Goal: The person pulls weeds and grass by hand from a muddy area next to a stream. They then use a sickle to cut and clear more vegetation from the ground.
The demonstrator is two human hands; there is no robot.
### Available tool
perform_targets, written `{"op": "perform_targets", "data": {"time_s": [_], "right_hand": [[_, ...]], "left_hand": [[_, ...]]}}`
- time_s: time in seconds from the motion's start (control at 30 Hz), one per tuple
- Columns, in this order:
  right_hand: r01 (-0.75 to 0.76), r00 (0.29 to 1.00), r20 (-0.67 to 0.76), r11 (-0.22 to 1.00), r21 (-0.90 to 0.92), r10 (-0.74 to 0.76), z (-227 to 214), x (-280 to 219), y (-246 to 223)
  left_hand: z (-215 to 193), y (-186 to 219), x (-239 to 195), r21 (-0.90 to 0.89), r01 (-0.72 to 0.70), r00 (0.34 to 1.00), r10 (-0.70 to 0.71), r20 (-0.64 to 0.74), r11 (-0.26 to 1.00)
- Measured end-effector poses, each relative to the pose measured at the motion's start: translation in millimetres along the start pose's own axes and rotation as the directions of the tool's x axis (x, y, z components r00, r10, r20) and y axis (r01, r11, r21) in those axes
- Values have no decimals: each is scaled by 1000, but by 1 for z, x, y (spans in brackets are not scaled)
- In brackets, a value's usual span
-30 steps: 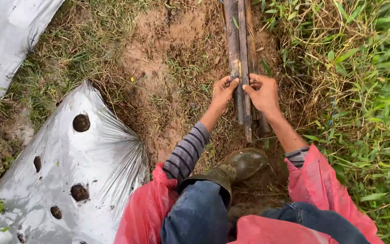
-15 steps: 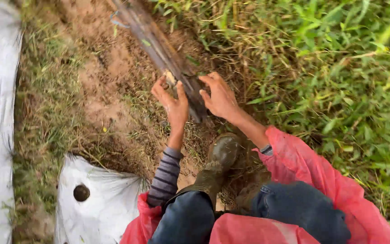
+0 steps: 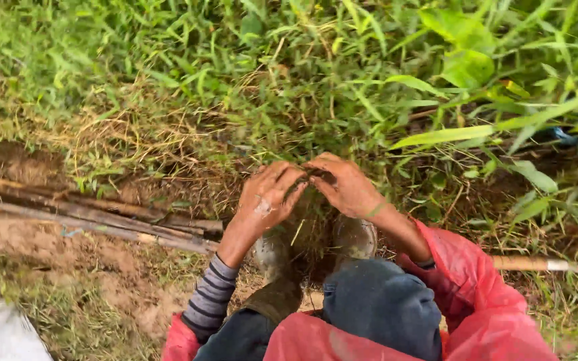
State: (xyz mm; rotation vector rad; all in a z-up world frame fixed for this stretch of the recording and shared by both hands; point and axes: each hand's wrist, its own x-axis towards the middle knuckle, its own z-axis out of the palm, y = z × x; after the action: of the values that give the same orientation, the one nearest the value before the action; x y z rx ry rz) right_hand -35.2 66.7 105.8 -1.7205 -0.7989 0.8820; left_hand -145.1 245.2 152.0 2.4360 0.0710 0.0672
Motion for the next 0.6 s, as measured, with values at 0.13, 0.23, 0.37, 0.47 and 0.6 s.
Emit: {"op": "perform_targets", "data": {"time_s": [0.13,0.23,0.37,0.47,0.6], "right_hand": [[-70,994,-75,991,118,79,-57,-50,2],[-81,977,-177,974,212,120,-89,-86,21],[-183,938,-254,961,209,234,-120,-114,47],[-268,912,-283,953,141,298,-128,-122,63],[-321,875,-328,933,161,357,-126,-130,70]], "left_hand": [[17,33,29,103,-83,900,30,435,991],[55,50,36,99,-188,813,98,574,977],[92,64,47,65,-101,733,30,680,993],[114,53,47,240,31,680,-196,707,970],[123,31,39,332,20,714,-246,656,943]]}}
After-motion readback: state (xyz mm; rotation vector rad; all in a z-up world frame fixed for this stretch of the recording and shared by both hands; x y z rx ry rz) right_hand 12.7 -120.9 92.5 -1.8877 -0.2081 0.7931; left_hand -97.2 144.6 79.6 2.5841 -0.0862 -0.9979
